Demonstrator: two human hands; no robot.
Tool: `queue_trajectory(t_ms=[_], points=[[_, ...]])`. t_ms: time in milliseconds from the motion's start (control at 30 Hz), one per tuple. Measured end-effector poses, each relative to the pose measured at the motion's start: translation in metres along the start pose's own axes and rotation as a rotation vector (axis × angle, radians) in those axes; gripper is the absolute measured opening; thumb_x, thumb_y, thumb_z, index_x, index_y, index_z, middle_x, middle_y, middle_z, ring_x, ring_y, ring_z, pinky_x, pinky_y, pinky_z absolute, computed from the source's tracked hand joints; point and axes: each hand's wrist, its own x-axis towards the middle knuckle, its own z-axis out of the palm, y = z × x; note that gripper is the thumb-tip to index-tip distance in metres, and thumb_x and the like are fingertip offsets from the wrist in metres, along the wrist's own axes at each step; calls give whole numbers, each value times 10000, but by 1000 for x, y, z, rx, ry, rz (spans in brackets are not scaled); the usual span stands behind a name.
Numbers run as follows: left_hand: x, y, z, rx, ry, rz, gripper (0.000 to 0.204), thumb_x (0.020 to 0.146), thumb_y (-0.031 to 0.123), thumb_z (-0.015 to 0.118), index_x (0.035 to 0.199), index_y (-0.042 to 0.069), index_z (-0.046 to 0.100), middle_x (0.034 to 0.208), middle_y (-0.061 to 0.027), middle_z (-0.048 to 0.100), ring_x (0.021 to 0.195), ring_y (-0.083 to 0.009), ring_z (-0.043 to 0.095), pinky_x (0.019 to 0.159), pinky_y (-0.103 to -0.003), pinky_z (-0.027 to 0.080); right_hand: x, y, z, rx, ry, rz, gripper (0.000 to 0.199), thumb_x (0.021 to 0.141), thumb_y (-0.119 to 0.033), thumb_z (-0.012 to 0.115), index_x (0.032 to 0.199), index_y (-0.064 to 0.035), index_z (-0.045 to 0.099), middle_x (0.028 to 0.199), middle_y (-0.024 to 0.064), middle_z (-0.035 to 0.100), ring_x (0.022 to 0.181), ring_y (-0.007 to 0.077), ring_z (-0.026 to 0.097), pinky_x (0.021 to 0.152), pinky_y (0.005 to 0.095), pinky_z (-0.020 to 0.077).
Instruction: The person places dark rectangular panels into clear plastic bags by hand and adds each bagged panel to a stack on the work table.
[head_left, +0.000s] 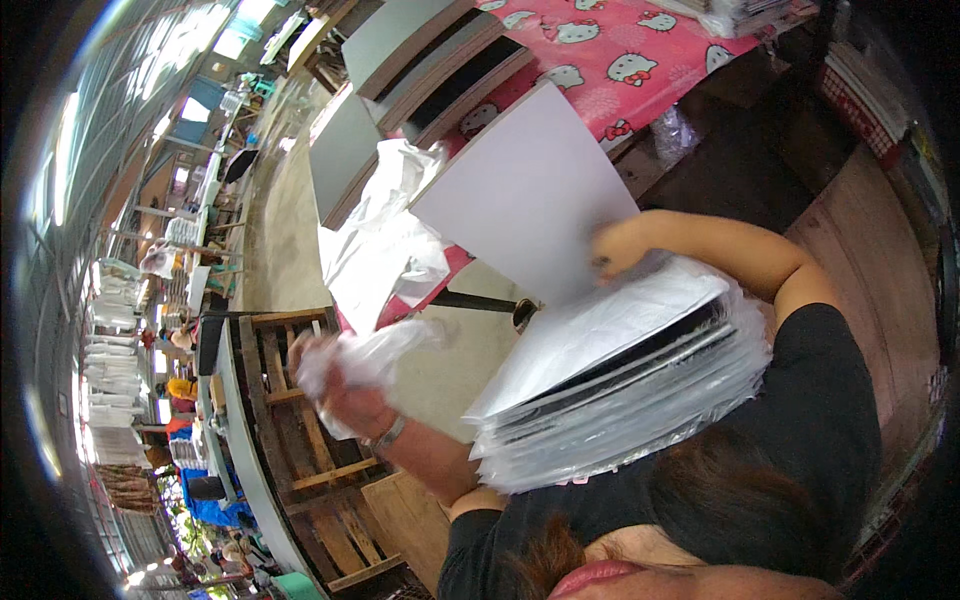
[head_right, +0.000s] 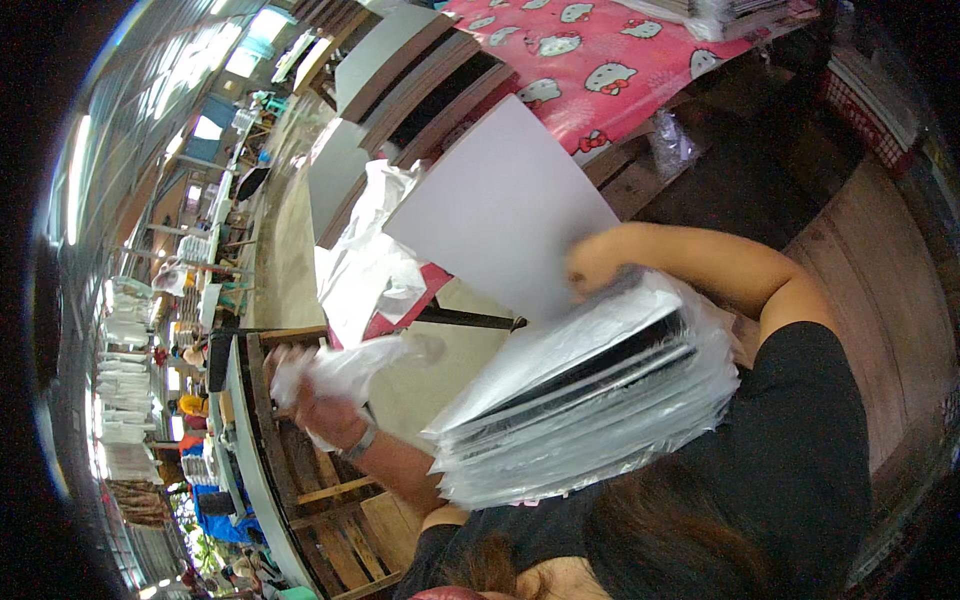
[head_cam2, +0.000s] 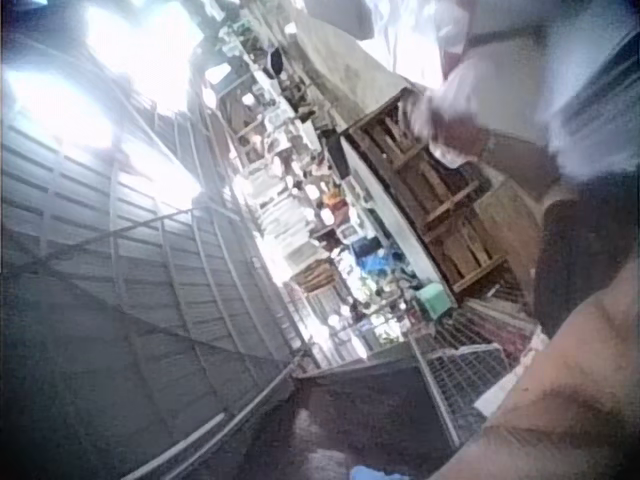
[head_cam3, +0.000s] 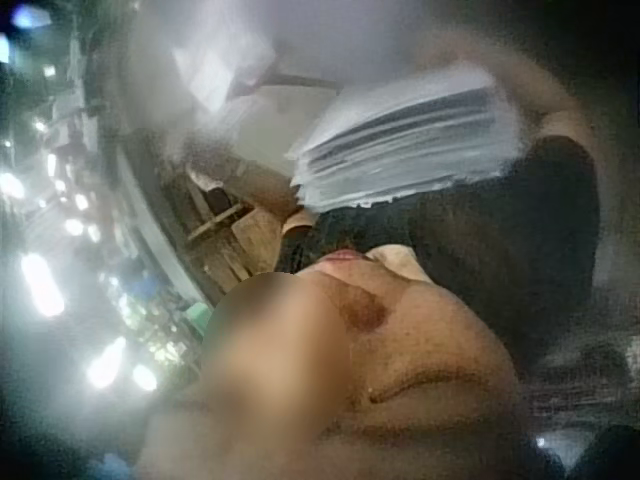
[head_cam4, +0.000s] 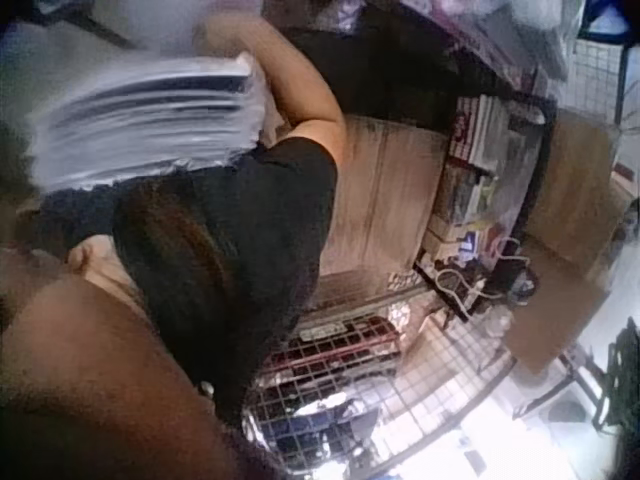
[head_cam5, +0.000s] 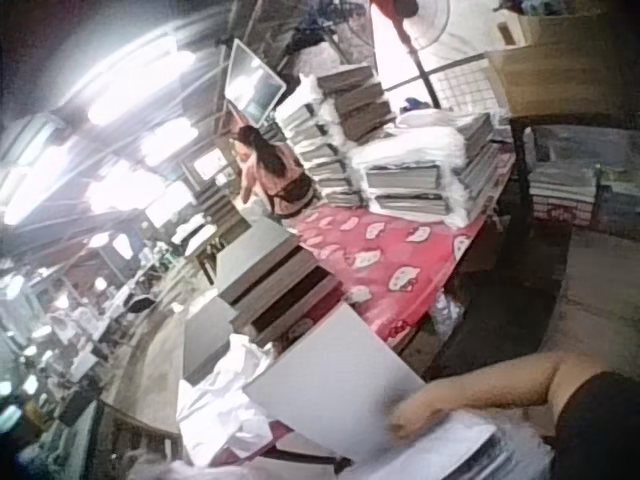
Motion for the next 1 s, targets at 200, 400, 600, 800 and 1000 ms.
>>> queue_trajectory(t_ms=[200, 400, 600, 800, 1000], points=[[8, 22, 137, -745, -54, -458, 598, 681, -19, 565, 1264, -33, 432, 1221, -197, 507, 1187, -315, 458, 1060, -440, 302, 18, -150, -84, 365, 648, -461, 694, 807, -184, 679, 1388, -75, 316, 1006, 186, 613, 911, 244, 611, 835, 346, 469], [18, 25, 141, -691, -40, -488, 638, 689, -12, 549, 1304, -41, 383, 1247, -233, 494, 1190, -313, 463, 1037, -411, 327, 5, -130, -111, 507, 851, -468, 497, 814, -82, 665, 1264, -60, 456, 792, 53, 613, 741, 103, 573, 679, 244, 455], [14, 19, 144, -413, 76, -636, 288, 704, 46, 683, 964, -25, 580, 821, -86, 628, 711, -156, 586, 691, -270, 478, 13, -144, -109, 743, 868, -446, 216, 797, -206, 710, 761, -30, 592, 659, -14, 556, 624, 48, 486, 585, 232, 413], [20, 13, 158, -476, 101, -538, 196, 744, 51, 691, 762, 50, 496, 738, -59, 600, 656, -119, 548, 647, -249, 455, 10, -137, -120, 612, 944, -392, 256, 792, -259, 708, 750, -11, 655, 555, 7, 476, 598, 64, 423, 575, 247, 399], [6, 5, 158, -409, -56, -624, 175, 781, 39, 691, 810, 47, 518, 822, -13, 558, 708, -91, 517, 653, -198, 417, 31, -126, -119, 675, 1130, -604, 236, 842, -263, 661, 787, -34, 652, 619, 4, 553, 546, 92, 506, 525, 247, 419]])
